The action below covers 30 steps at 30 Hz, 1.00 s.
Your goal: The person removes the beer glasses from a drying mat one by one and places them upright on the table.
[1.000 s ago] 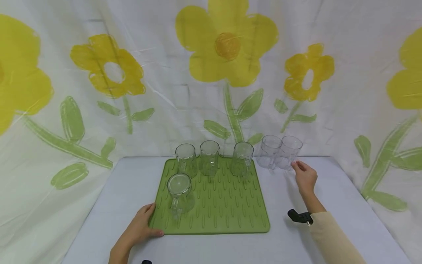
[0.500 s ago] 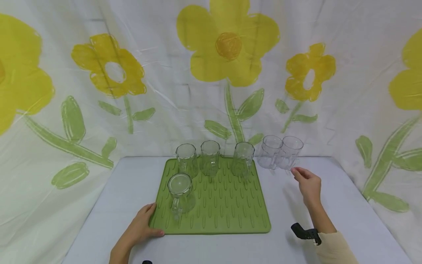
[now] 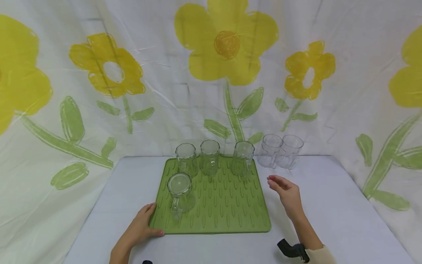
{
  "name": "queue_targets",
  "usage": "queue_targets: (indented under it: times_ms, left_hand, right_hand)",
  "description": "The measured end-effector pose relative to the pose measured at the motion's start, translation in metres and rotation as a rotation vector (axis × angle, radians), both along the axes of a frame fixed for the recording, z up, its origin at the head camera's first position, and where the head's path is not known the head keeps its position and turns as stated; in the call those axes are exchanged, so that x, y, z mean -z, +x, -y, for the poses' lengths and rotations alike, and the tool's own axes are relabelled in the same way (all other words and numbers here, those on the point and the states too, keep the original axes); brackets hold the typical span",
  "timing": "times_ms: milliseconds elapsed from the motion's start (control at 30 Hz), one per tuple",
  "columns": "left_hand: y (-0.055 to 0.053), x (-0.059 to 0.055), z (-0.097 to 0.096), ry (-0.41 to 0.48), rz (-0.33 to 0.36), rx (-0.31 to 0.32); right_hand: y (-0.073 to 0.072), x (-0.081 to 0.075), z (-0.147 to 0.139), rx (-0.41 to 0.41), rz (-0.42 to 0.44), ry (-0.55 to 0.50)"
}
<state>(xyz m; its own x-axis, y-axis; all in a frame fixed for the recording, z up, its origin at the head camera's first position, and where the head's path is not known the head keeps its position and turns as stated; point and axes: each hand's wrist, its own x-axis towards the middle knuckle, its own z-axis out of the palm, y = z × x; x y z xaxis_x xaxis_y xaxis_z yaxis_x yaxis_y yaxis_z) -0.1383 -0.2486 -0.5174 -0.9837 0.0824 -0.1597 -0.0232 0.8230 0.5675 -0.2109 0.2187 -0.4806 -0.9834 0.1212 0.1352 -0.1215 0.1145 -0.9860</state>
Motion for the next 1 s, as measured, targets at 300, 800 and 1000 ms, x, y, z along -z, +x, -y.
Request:
queue_targets:
  times_ms: [300, 800, 1000]
  left_hand:
    - [-0.001, -0.001, -0.003, 0.009, 0.029, -0.016]
    - [0.002, -0.001, 0.006, 0.067, 0.038, 0.002]
    - [0.0, -0.002, 0.005, 0.086, 0.055, -0.003]
  right_hand:
    - [0.011, 0.005, 0.04, -0.16, 0.036, 0.069]
    - [0.012, 0.011, 0.104, -0.506, -0.097, 0.023]
    - [0.014, 0.012, 0.125, -0.563, 0.011, 0.023]
